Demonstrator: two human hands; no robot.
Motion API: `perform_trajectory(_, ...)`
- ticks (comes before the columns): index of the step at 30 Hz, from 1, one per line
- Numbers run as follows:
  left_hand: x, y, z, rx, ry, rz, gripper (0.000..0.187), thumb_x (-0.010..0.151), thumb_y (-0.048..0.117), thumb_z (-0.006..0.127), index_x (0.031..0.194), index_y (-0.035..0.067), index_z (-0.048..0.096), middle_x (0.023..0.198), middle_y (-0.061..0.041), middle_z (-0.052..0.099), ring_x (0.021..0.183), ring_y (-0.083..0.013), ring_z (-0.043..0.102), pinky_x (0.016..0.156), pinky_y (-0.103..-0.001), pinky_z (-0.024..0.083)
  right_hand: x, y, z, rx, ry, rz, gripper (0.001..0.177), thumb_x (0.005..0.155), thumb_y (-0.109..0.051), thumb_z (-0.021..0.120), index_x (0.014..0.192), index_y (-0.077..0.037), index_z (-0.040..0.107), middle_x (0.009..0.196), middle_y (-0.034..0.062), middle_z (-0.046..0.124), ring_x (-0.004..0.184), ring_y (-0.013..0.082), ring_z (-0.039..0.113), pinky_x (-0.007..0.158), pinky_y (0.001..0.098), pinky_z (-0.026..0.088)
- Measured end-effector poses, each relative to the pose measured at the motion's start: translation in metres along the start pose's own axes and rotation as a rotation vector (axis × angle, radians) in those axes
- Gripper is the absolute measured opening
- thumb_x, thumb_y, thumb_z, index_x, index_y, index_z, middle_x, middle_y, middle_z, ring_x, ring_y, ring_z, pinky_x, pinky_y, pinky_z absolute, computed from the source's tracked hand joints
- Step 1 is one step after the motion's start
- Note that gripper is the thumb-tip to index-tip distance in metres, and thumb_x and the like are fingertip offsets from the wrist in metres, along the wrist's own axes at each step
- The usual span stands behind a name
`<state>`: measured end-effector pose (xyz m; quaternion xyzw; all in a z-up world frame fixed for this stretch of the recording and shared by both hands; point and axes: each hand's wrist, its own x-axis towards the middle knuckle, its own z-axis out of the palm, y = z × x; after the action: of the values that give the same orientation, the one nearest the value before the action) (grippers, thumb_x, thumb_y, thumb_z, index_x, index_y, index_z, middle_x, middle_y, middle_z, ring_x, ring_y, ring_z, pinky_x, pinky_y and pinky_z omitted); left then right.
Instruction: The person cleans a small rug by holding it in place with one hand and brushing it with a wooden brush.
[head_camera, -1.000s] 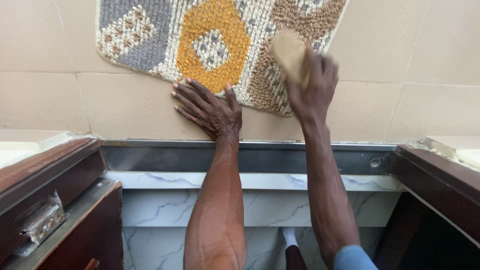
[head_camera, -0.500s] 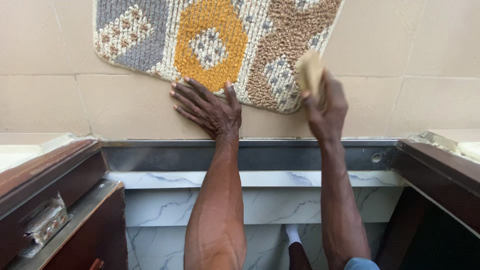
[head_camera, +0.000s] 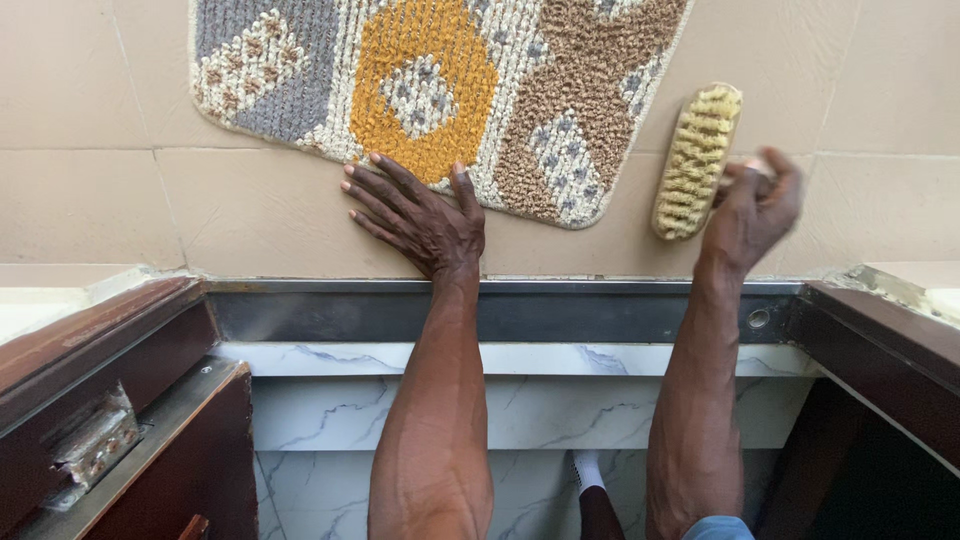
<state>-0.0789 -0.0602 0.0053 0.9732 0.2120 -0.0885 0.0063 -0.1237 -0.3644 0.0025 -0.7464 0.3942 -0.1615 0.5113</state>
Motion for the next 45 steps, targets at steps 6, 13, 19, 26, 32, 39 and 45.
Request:
perform_trajectory(6, 0.000, 0.001, -0.002, 0.014, -0.029, -0.009, 0.095, 0.104, 0.069, 0.029, 0.163, -0.001, 0.003, 0.168, -0.031, -0.001, 0.158, -0.0452, 0.001, 0.128, -0.062, 0.003, -0.052, -0.021, 0.032, -0.592, -0.022, -0.710, 0.037, 0.102, -0.004, 0.069, 0.137, 0.000, 0.057, 0.134, 0.0173, 0.063, 0.130, 0.0348, 0.062, 0.116, 0.0468, 0.051)
perform_trajectory(13, 0.002, 0.002, -0.009, -0.015, 0.007, -0.002, 0.095, 0.104, 0.069, 0.029, 0.163, 0.000, 0.003, 0.168, -0.032, -0.001, 0.159, -0.0461, 0.002, 0.128, -0.062, 0.003, -0.122, -0.043, 0.117, -0.623, -0.364, -0.671, 0.061, 0.096, -0.036, 0.077, 0.143, -0.005, 0.054, 0.151, 0.0156, 0.045, 0.145, 0.0347, 0.035, 0.117, 0.0520, 0.028)
perform_trajectory(19, -0.001, -0.001, -0.001, 0.008, 0.012, -0.008, 0.095, 0.103, 0.069, 0.029, 0.163, 0.001, 0.002, 0.169, -0.031, -0.001, 0.159, -0.0450, 0.002, 0.129, -0.062, 0.004, -0.129, -0.040, 0.133, -0.759, -0.268, -0.698, 0.059, 0.098, -0.041, 0.071, 0.141, -0.007, 0.048, 0.140, 0.0137, 0.043, 0.133, 0.0334, 0.037, 0.112, 0.0544, 0.028)
perform_trajectory(26, -0.002, -0.004, 0.004, -0.091, 0.166, 0.051, 0.094, 0.104, 0.065, 0.031, 0.162, -0.003, 0.005, 0.168, -0.034, 0.002, 0.158, -0.0496, 0.004, 0.129, -0.064, 0.005, -0.124, -0.040, 0.142, -0.816, -0.179, -0.745, 0.061, 0.088, -0.040, 0.072, 0.132, -0.006, 0.048, 0.139, 0.0161, 0.043, 0.131, 0.0354, 0.038, 0.110, 0.0576, 0.028)
perform_trajectory(32, -0.002, -0.003, 0.003, -0.057, 0.139, 0.052, 0.093, 0.103, 0.065, 0.029, 0.162, -0.002, 0.006, 0.167, -0.035, 0.002, 0.157, -0.0519, 0.005, 0.128, -0.065, 0.006, -0.124, -0.044, 0.143, -0.799, -0.155, -0.773, 0.057, 0.095, -0.042, 0.071, 0.132, -0.006, 0.048, 0.139, 0.0174, 0.045, 0.134, 0.0370, 0.038, 0.111, 0.0562, 0.029)
perform_trajectory(39, 0.000, -0.002, 0.006, -0.039, 0.122, 0.048, 0.093, 0.104, 0.066, 0.026, 0.162, -0.002, 0.004, 0.166, -0.036, 0.001, 0.157, -0.0522, 0.004, 0.127, -0.067, 0.005, -0.121, -0.047, 0.144, -0.803, -0.168, -0.833, 0.068, 0.095, -0.059, 0.073, 0.132, -0.009, 0.045, 0.133, 0.0141, 0.042, 0.130, 0.0321, 0.037, 0.106, 0.0553, 0.029)
perform_trajectory(45, 0.000, -0.004, 0.008, -0.085, 0.159, 0.069, 0.090, 0.105, 0.065, 0.023, 0.162, -0.002, 0.003, 0.166, -0.036, 0.001, 0.156, -0.0524, 0.004, 0.126, -0.067, 0.006, -0.119, -0.050, 0.141, -0.808, -0.176, -0.880, 0.076, 0.092, -0.068, 0.076, 0.135, -0.011, 0.048, 0.133, 0.0131, 0.041, 0.130, 0.0329, 0.036, 0.106, 0.0556, 0.028)
